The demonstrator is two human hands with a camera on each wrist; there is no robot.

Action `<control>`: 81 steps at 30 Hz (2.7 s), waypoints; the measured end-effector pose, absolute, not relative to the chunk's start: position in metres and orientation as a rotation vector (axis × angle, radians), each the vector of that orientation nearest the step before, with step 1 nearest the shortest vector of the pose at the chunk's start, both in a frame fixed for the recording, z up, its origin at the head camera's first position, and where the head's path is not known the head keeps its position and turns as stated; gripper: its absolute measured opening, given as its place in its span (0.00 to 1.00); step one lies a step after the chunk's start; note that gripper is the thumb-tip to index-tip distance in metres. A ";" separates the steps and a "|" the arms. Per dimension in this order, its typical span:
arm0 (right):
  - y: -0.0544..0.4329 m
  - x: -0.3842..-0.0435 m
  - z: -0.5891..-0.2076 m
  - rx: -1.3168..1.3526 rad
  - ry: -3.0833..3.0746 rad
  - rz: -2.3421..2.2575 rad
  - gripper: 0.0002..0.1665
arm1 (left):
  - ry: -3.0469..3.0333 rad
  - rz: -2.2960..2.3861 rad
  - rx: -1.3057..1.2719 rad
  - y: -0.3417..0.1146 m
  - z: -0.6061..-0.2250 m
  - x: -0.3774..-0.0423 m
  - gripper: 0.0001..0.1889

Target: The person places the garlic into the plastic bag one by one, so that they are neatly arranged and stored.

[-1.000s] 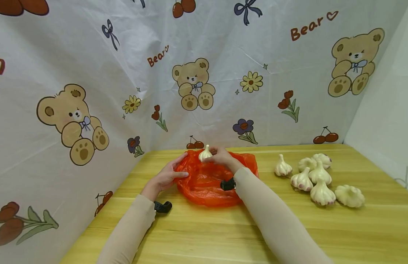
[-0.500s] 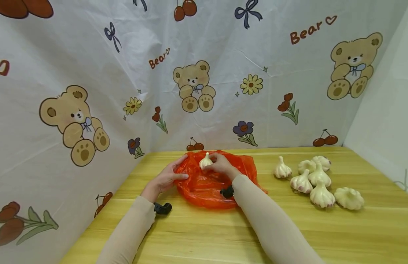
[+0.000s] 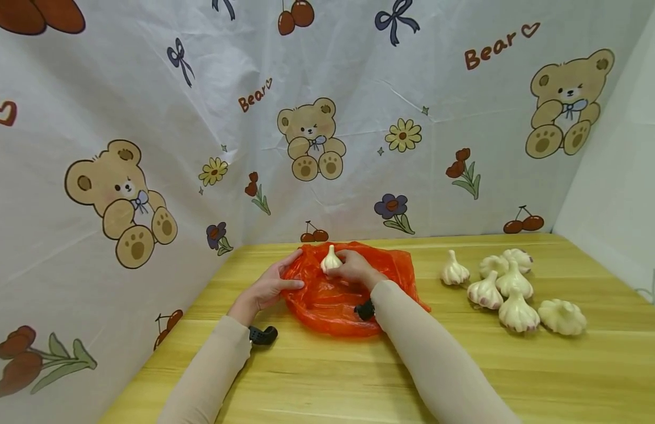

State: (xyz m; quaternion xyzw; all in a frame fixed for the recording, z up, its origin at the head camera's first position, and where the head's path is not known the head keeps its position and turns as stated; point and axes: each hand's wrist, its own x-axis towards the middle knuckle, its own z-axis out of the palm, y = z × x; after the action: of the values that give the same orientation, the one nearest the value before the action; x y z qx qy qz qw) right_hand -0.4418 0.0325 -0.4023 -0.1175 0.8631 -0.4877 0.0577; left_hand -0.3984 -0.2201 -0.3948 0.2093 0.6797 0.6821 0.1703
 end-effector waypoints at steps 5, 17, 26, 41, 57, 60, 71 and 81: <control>0.036 -0.440 -0.395 -0.369 2.582 -1.430 0.37 | 1.936 1.933 0.602 -0.220 -0.395 -0.399 0.51; 0.054 -0.429 -0.366 -0.457 2.739 -1.028 0.46 | 1.948 1.923 0.598 -0.218 -0.395 -0.397 0.50; 0.064 -0.428 -0.349 -0.534 2.762 -1.007 0.45 | 1.928 1.937 0.595 -0.220 -0.396 -0.399 0.51; 0.074 -0.391 -0.334 -0.787 2.763 -1.064 0.44 | 1.922 1.941 0.559 -0.219 -0.396 -0.398 0.50; 0.110 -0.338 -0.325 -0.974 2.730 -1.053 0.39 | 1.904 1.947 0.576 -0.219 -0.393 -0.398 0.51; 0.118 -0.332 -0.328 -0.985 2.738 -1.063 0.38 | 1.903 1.945 0.581 -0.218 -0.394 -0.398 0.51; 0.152 -0.302 -0.329 -1.049 2.702 -1.078 0.35 | 1.938 1.933 0.597 -0.217 -0.392 -0.397 0.49; 0.186 -0.274 -0.330 -1.048 2.678 -1.091 0.31 | 1.941 1.933 0.567 -0.220 -0.393 -0.398 0.49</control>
State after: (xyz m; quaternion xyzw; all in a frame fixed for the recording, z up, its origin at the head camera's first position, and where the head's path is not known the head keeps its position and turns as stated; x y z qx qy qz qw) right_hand -0.2739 0.1861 -0.3296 -0.3404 0.8703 -0.3545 0.0328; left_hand -0.3982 -0.2203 -0.3930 0.1998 0.6837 0.6807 0.1711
